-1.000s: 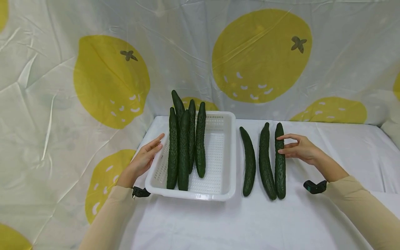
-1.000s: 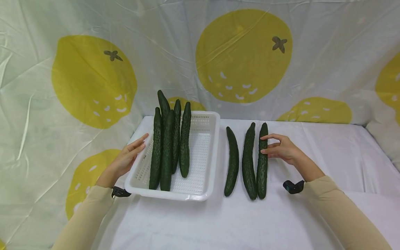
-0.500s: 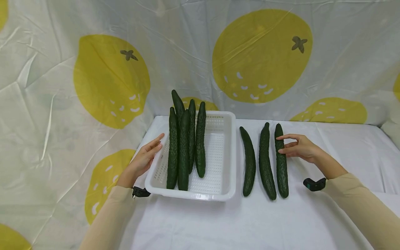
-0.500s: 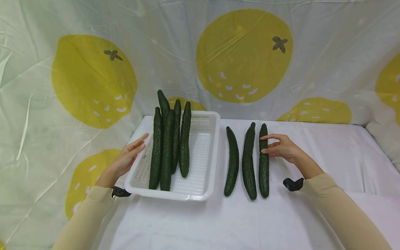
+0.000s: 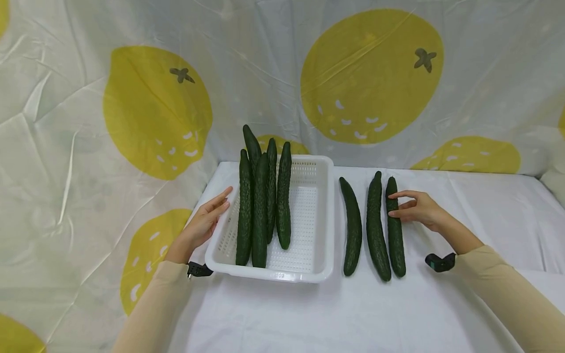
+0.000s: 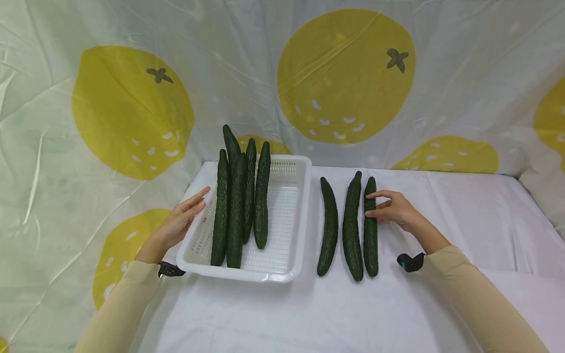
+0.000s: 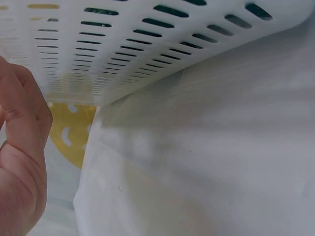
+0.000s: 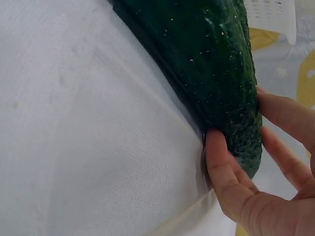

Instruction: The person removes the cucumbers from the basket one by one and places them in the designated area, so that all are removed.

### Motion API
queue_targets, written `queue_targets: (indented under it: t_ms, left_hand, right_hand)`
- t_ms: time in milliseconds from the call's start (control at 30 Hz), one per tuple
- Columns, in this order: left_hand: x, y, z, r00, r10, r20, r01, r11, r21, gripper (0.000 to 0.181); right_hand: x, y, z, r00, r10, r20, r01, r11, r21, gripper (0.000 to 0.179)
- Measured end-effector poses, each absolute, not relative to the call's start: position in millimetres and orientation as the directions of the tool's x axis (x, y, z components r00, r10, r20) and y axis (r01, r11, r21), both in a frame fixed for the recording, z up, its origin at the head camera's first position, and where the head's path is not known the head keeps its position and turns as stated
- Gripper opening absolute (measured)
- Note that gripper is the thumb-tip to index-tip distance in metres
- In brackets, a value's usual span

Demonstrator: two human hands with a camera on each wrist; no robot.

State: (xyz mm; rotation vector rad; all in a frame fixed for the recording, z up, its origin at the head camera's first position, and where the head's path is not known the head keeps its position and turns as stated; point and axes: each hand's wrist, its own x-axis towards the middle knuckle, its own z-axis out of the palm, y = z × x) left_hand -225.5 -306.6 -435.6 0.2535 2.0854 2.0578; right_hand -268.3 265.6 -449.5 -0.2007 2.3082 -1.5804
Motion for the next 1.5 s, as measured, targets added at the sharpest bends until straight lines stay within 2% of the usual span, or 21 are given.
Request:
queue_targets:
  t_ms: [333,600,900,1133,1367,1500]
  left_hand:
    - [-229,-303,-433,-0.960,0.279,-0.020,-0.025,-0.015,1.000,0.056]
    - [-229,-303,-434,-0.960,0.280,-0.024,-0.034,-0.032,0.999,0.055]
    - [-229,-304,-435,-0.964,0.264,-0.017,-0.019,-0.004,1.000,0.055]
    - [-228,-305,-436,-0.963,0.269,-0.020,-0.028,-0.028,0.999,0.056]
    - [-227,-305,-436,-0.965,0.263,-0.021,-0.027,-0.017,0.999,0.056]
    - [-226,-306,-437,-0.967,0.254,-0.027,-0.030,-0.008,1.000,0.055]
  right_hand:
    - [-269,262,-448,-0.932,-0.322,-0.166,0.021,0.409,-0.912,0.065]
    - [-272,263,-446,-0.933,-0.314,-0.177,0.028,0.427,-0.904,0.065]
    - [-273,265,-433,-0.957,-0.259,-0.131,0.009,0.425,-0.905,0.065]
    - [-279,255,-411,-0.966,-0.244,-0.082,-0.016,0.375,-0.927,0.062]
    - [-280,236,-384,-0.954,-0.300,-0.011,-0.065,0.243,-0.968,0.041]
    - [-283,219,-371,-0.943,-0.333,-0.011,-0.061,0.204,-0.977,0.039]
